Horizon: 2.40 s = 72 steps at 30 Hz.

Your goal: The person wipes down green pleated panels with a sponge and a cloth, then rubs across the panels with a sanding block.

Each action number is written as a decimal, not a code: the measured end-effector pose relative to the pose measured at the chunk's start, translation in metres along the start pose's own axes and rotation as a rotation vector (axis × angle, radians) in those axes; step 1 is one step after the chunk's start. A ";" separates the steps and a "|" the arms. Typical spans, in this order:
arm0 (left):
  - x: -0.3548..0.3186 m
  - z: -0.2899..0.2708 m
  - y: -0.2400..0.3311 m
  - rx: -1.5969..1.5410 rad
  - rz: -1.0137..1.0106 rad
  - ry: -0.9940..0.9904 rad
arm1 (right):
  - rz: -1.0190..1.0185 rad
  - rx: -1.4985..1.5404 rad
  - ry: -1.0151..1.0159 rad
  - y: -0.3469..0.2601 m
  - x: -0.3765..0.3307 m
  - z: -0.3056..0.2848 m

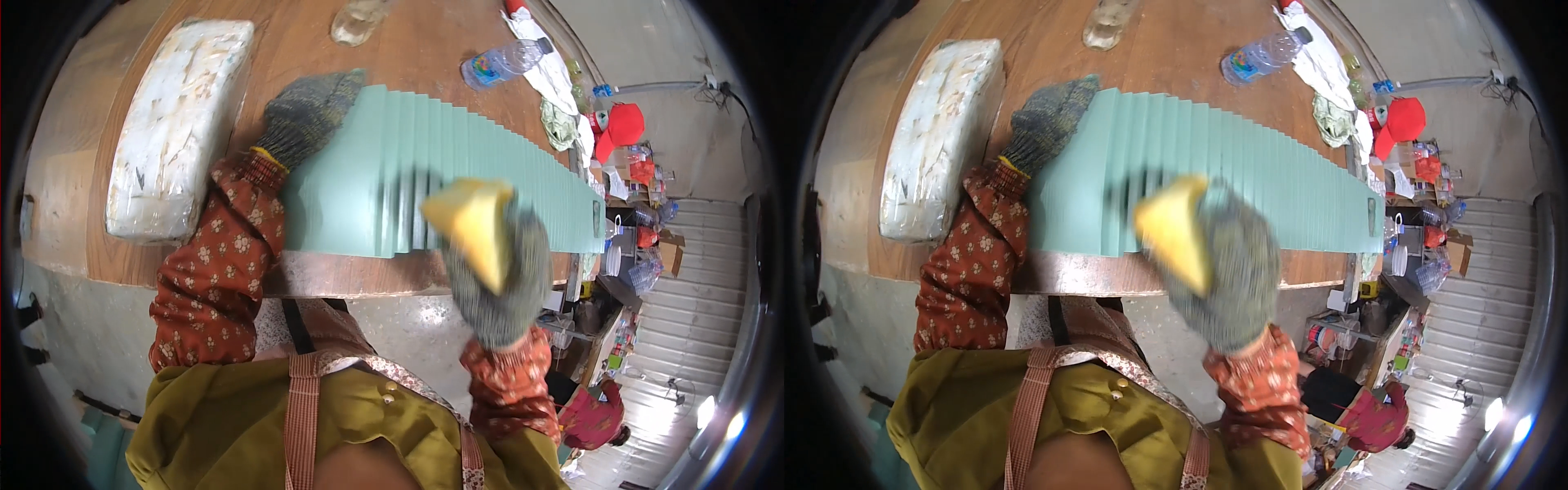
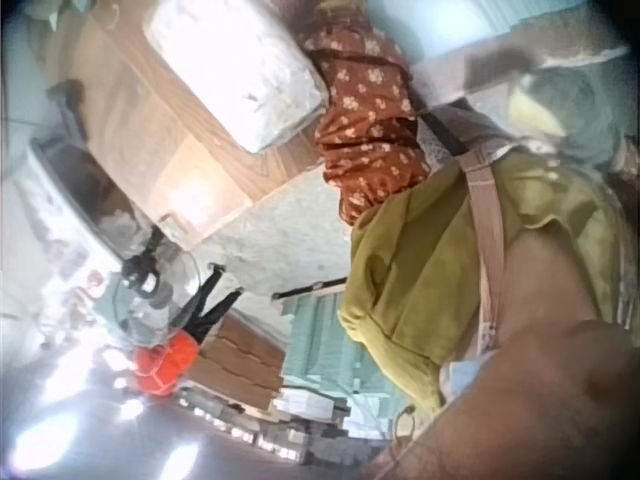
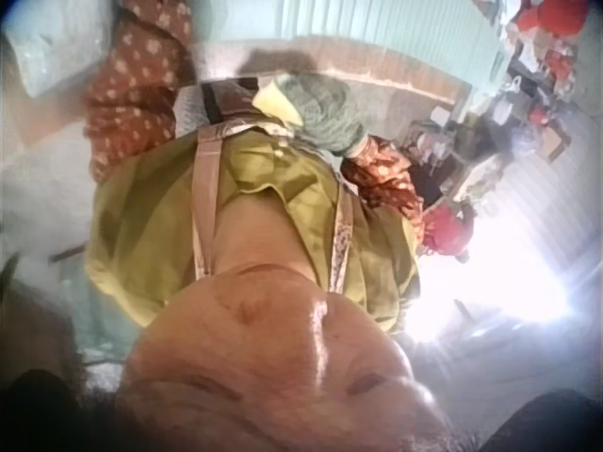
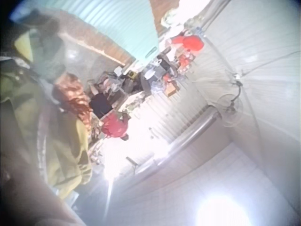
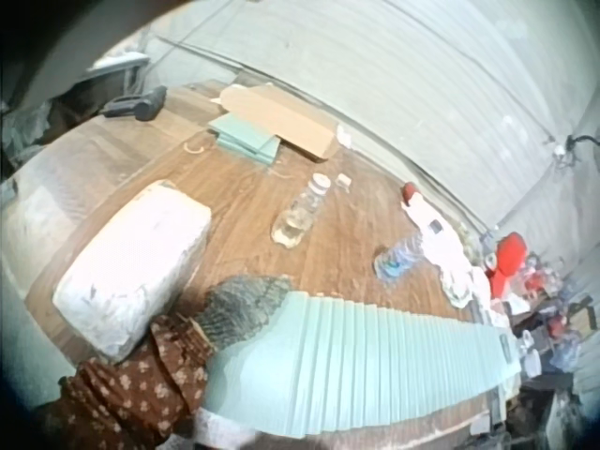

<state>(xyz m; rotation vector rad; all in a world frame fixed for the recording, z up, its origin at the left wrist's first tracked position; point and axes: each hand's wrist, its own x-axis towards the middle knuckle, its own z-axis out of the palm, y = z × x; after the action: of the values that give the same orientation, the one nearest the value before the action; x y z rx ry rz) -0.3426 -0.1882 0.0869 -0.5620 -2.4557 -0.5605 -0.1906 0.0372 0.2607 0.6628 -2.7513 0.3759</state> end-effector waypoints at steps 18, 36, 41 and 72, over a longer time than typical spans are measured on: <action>0.005 -0.024 0.003 -0.399 -0.140 0.020 | -0.047 0.003 0.108 0.096 0.109 0.051; 0.008 -0.035 0.007 -0.439 -0.292 0.054 | -0.151 0.069 -0.384 0.038 -0.031 -0.034; -0.011 -0.010 -0.025 -0.058 0.068 0.072 | -0.280 -0.056 -0.046 0.066 0.030 0.008; 0.073 -0.042 0.133 0.284 -0.086 -0.522 | -0.372 0.360 -0.126 0.156 0.003 -0.019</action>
<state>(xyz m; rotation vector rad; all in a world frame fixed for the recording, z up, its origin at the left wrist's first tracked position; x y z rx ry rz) -0.3142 -0.0798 0.1977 -0.5361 -2.9936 -0.0892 -0.2632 0.1757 0.2505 1.3014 -2.6121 0.7706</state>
